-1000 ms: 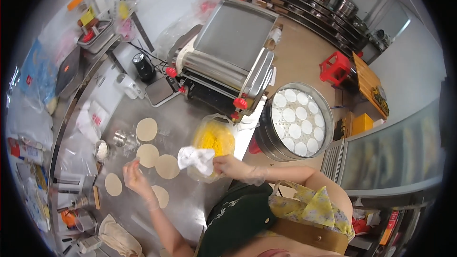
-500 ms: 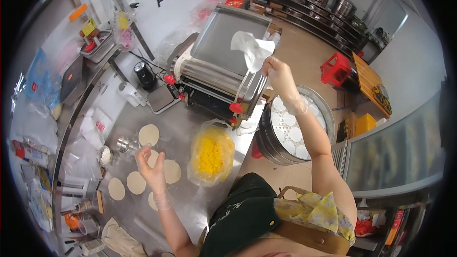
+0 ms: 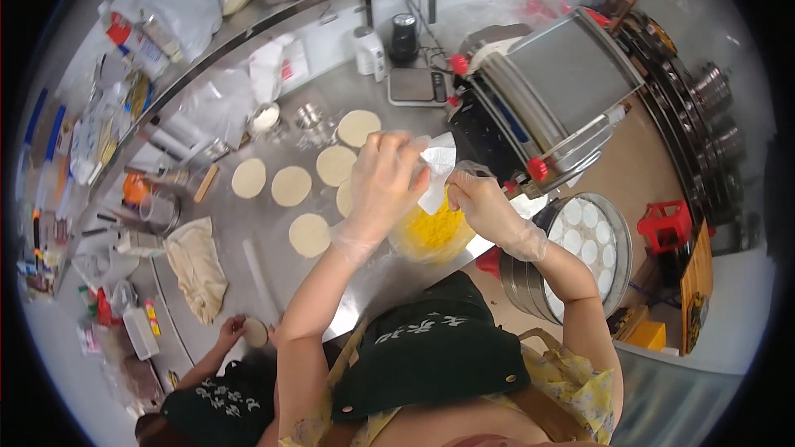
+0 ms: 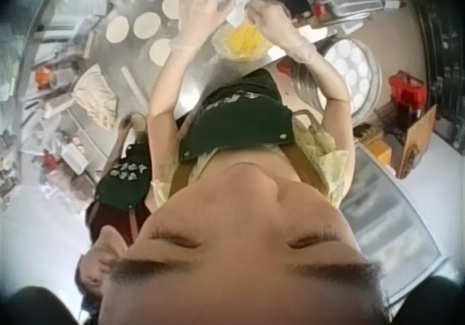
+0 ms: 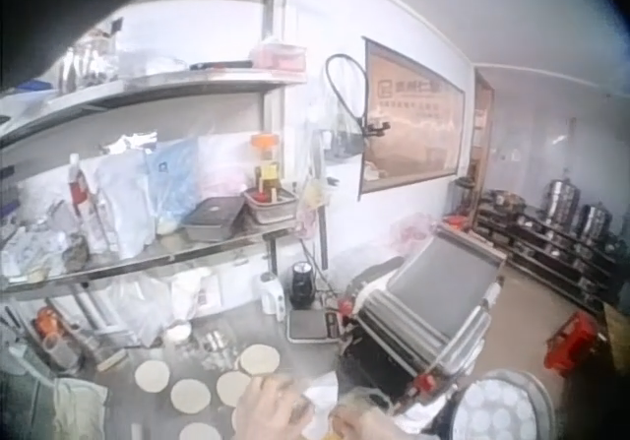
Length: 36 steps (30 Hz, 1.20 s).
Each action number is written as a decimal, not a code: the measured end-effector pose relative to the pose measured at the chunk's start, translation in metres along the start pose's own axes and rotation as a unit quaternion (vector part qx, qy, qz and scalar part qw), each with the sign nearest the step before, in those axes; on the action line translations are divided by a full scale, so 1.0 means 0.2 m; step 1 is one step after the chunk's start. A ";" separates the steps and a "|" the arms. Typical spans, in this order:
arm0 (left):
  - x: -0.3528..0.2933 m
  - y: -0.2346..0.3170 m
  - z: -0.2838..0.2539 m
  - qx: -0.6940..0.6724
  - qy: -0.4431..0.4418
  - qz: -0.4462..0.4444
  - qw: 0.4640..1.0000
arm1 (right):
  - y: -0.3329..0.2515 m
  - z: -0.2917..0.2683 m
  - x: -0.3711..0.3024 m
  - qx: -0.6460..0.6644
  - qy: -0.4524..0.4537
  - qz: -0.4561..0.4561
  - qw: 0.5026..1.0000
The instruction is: Preparing and filling baozi dough circles at a bakery station.
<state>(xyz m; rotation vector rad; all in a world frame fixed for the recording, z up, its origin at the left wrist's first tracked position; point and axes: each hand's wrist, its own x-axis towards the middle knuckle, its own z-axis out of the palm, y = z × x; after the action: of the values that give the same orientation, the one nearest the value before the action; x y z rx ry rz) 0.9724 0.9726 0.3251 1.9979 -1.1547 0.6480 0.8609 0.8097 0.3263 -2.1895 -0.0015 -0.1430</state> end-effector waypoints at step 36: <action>-0.59 -0.37 -0.13 -0.298 -0.128 -0.476 0.817 | 0.08 0.60 0.04 0.273 -0.197 0.223 0.915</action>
<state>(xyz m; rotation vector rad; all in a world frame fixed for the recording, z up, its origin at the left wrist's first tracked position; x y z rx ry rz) 0.9806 1.0789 0.2309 1.7962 -0.2756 -0.4675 0.8815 0.8967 0.2456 -1.5750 0.2065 0.5027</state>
